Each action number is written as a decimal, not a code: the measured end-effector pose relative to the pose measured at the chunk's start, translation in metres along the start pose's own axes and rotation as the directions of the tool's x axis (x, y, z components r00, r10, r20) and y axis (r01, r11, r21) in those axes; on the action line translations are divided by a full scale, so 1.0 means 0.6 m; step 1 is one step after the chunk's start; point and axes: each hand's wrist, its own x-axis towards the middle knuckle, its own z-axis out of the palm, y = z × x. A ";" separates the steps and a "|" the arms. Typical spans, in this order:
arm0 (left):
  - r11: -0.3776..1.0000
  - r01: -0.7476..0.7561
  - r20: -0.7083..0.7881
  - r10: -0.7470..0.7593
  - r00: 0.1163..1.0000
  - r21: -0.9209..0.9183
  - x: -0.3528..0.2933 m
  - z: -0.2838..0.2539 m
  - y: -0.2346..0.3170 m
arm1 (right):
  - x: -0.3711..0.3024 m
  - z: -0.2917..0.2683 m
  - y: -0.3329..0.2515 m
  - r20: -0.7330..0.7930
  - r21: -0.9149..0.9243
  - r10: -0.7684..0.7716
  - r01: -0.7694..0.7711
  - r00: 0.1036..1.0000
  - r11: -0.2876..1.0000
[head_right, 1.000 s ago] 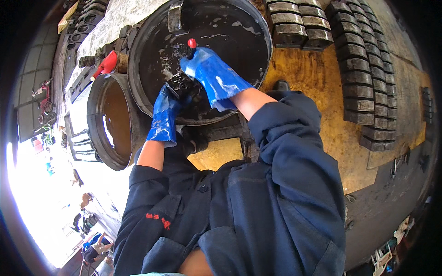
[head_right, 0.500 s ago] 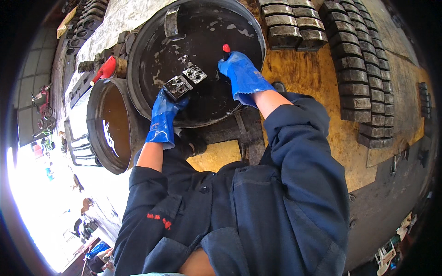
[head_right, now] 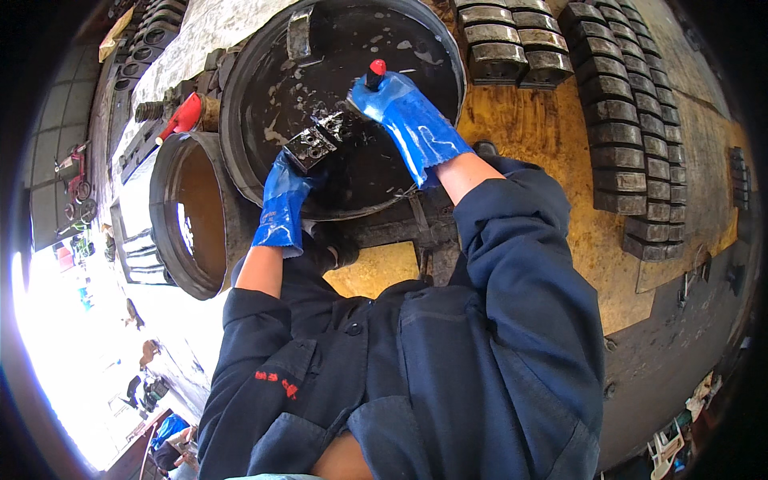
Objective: The person scrubs metal parts with a brush and blue gloves, dipping them into a bucket of liquid and wiping them clean. They handle multiple parts, turning them over and scrubbing different sides.
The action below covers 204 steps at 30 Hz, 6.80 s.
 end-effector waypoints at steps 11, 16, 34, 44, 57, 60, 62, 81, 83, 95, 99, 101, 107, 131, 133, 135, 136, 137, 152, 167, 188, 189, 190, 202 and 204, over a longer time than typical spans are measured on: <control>0.631 0.172 0.030 -0.229 0.973 -0.757 -0.009 -0.019 0.010 | -0.004 -0.016 -0.006 -0.100 -0.313 0.127 -0.153 0.987 0.937; 0.843 0.357 -0.165 -0.316 0.934 0.404 0.001 0.043 0.190 | -0.001 -0.075 0.025 -0.047 -0.059 0.228 -0.230 0.973 0.971; 0.843 0.505 -0.343 -0.426 0.837 0.185 0.113 0.053 0.150 | -0.069 0.039 -0.001 0.369 -0.157 0.283 -0.240 0.885 0.958; 0.895 0.431 -0.074 -0.425 0.902 0.113 0.000 0.008 0.104 | -0.128 0.081 -0.023 0.621 0.164 0.053 -0.196 0.782 0.967; 0.863 0.458 -0.133 -0.490 0.861 -0.213 0.017 0.015 0.156 | -0.048 0.090 -0.025 0.452 0.127 0.086 -0.160 0.888 0.979; 0.899 0.386 -0.179 -0.422 0.889 -0.205 0.017 0.018 0.143 | -0.031 0.102 -0.002 0.469 0.314 -0.024 -0.142 0.883 0.939; 0.913 0.346 -0.209 -0.389 0.897 -0.214 0.007 0.011 0.139 | -0.026 0.100 -0.020 0.526 0.309 -0.046 -0.140 0.849 0.941; 0.768 -0.111 -0.210 -0.031 0.977 -0.631 -0.090 0.042 0.210 | -0.214 0.097 -0.248 0.205 -0.364 -0.101 0.171 0.974 0.915; 0.583 -0.212 -0.271 -0.014 0.963 -0.785 -0.110 0.053 0.231 | -0.247 0.115 -0.278 0.191 -0.403 -0.136 0.204 0.972 0.892; 0.799 -0.587 -0.372 0.510 0.776 -0.129 -0.093 0.050 0.095 | -0.392 0.159 -0.328 0.079 -0.557 -0.162 0.179 0.984 0.811; 0.769 -0.631 -0.278 0.632 0.723 0.107 -0.163 0.018 0.160 | -0.423 0.142 -0.318 0.010 -0.582 -0.146 0.124 0.989 0.803; 0.813 -0.574 -0.174 0.581 0.795 0.093 -0.177 0.000 0.168 | -0.433 0.147 -0.323 0.011 -0.593 -0.149 0.126 0.989 0.795; 0.839 -0.532 -0.176 0.544 0.821 0.110 -0.183 -0.019 0.176 | -0.446 0.159 -0.327 0.002 -0.613 -0.156 0.124 0.988 0.780; 0.793 -0.562 -0.200 0.605 0.770 0.234 -0.167 -0.029 0.154 | -0.452 0.177 -0.330 -0.026 -0.618 -0.153 0.104 0.988 0.779; 0.783 -0.613 -0.163 0.622 0.766 0.107 -0.160 -0.020 0.166 | -0.461 0.168 -0.333 -0.059 -0.630 -0.152 0.081 0.987 0.772; 0.820 -0.563 -0.135 0.572 0.809 0.106 -0.167 -0.026 0.165 | -0.458 0.172 -0.330 -0.053 -0.624 -0.154 0.088 0.987 0.776; 0.829 -0.550 -0.125 0.559 0.820 0.102 -0.166 -0.026 0.166 | -0.461 0.172 -0.331 -0.057 -0.625 -0.153 0.085 0.987 0.776; 0.835 -0.550 -0.136 0.549 0.825 0.037 -0.162 -0.022 0.167 | -0.461 0.174 -0.331 -0.059 -0.624 -0.155 0.085 0.986 0.777; 0.862 -0.411 -0.050 0.416 0.908 -0.298 -0.151 -0.015 0.155 | -0.463 0.180 -0.333 -0.061 -0.627 -0.147 0.077 0.987 0.775; 0.834 -0.539 -0.198 0.551 0.810 0.115 -0.135 -0.008 0.141 | -0.469 0.182 -0.335 -0.073 -0.627 -0.139 0.063 0.988 0.777; 0.879 -0.325 -0.020 0.340 0.940 -0.349 -0.182 -0.038 0.193 | -0.472 0.185 -0.335 -0.080 -0.625 -0.127 0.049 0.989 0.779; 0.877 -0.359 -0.041 0.365 0.930 -0.320 -0.179 -0.036 0.191 | -0.473 0.184 -0.335 -0.083 -0.626 -0.126 0.047 0.989 0.779; 0.877 -0.358 -0.041 0.365 0.930 -0.320 -0.176 -0.033 0.189 | -0.473 0.185 -0.336 -0.083 -0.626 -0.126 0.047 0.989 0.779; 0.810 -0.557 -0.172 0.584 0.793 0.182 -0.161 -0.031 0.160 | -0.471 0.186 -0.336 -0.078 -0.628 -0.128 0.051 0.989 0.777; 0.808 -0.560 -0.181 0.588 0.789 0.185 -0.157 -0.027 0.155 | -0.471 0.188 -0.336 -0.079 -0.628 -0.129 0.051 0.989 0.776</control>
